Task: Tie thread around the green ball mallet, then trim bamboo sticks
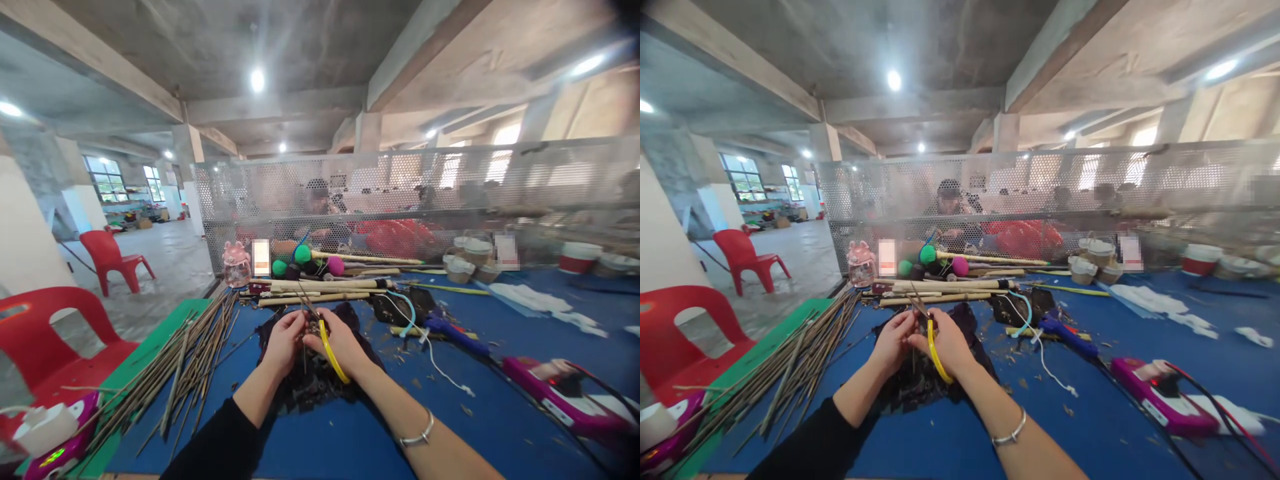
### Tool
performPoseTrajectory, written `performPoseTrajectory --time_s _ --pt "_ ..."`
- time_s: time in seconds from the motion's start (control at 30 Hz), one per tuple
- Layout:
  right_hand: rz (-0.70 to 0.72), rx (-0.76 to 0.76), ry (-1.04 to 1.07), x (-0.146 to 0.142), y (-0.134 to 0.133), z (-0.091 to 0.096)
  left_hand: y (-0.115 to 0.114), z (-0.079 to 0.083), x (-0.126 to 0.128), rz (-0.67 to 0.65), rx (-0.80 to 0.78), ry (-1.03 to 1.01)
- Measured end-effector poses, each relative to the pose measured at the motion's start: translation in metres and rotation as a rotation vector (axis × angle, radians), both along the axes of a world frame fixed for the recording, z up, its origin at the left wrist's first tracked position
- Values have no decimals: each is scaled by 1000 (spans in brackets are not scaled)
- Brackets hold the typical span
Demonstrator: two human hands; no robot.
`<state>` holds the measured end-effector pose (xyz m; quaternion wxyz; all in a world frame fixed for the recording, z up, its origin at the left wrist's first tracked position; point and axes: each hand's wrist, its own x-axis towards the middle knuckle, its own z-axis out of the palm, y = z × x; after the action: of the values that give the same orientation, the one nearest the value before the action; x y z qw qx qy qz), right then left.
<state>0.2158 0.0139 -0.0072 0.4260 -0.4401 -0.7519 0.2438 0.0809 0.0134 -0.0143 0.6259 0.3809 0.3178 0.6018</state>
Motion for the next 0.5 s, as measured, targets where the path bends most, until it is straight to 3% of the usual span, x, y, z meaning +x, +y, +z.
performPoseTrajectory --time_s 0.23,0.5 --pt "-3 70 -74 0 1 -11 4 1 -4 -19 60 105" --pt "-43 163 -178 5 -1 -3 -1 1 -4 29 158 238"
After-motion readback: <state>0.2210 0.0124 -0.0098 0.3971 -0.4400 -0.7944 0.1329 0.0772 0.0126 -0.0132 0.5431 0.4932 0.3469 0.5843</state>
